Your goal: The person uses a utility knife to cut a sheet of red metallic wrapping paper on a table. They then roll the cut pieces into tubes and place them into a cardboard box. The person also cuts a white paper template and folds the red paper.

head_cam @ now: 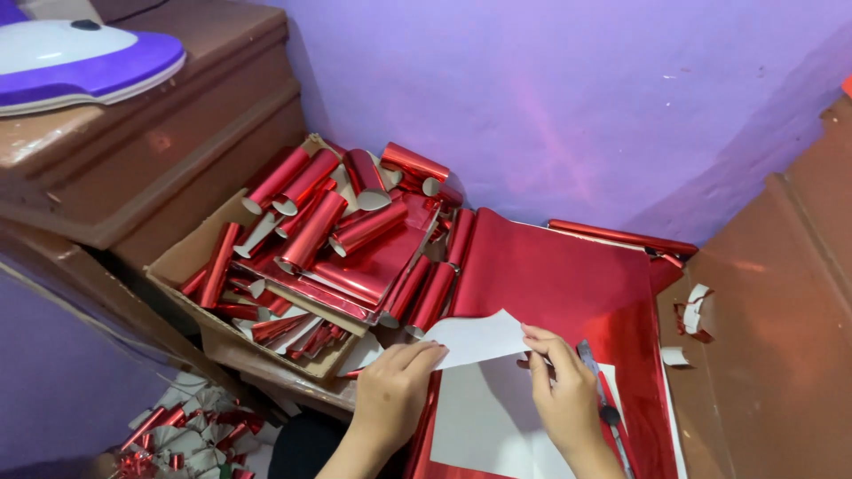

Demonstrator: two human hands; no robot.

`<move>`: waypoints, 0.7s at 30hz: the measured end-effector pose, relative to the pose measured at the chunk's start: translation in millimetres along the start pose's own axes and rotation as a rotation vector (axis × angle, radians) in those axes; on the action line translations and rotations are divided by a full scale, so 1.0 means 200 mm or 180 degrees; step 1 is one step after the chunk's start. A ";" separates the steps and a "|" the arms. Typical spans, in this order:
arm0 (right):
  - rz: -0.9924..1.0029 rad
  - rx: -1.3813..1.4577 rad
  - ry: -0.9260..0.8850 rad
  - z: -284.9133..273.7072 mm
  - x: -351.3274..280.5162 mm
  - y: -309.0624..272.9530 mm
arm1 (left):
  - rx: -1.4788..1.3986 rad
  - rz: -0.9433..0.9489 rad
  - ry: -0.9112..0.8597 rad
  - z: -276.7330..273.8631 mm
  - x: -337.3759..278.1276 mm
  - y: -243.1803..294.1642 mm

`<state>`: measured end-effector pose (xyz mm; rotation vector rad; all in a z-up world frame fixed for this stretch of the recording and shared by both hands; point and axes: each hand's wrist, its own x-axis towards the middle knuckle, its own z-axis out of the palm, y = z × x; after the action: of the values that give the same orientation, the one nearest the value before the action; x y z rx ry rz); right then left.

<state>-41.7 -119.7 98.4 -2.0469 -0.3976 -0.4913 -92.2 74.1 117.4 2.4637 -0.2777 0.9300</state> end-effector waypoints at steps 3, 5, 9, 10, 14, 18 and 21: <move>-0.0229 0.0047 -0.0283 0.04 0.09 -0.13 | 0.0135 0.0189 0.0581 -0.08 0.09 -0.03; -0.0474 -0.0027 -0.0103 0.11 0.14 -0.15 | 0.0196 0.0235 0.0798 -0.13 0.12 -0.08; -0.1003 -0.0090 0.0207 0.31 0.29 -0.22 | 0.0545 0.0411 0.1324 -0.18 0.23 -0.24; -0.1012 -0.0068 0.0186 0.40 0.35 -0.20 | 0.0572 0.0395 0.1327 -0.14 0.24 -0.34; -0.1136 -0.0116 -0.0598 0.68 0.49 -0.16 | 0.1493 -0.0237 0.0537 -0.09 0.26 -0.59; -0.0628 -0.1019 -0.1658 0.76 0.51 -0.13 | 0.0991 -0.1146 -0.1202 -0.12 0.27 -0.61; -0.0177 -0.1205 -0.1940 0.69 0.51 -0.19 | 0.0496 -0.1271 -0.1304 -0.16 0.28 -0.59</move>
<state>53.5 27.2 112.7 -2.5448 -0.7691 0.0506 -26.6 190.1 132.2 2.6967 0.1585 0.2873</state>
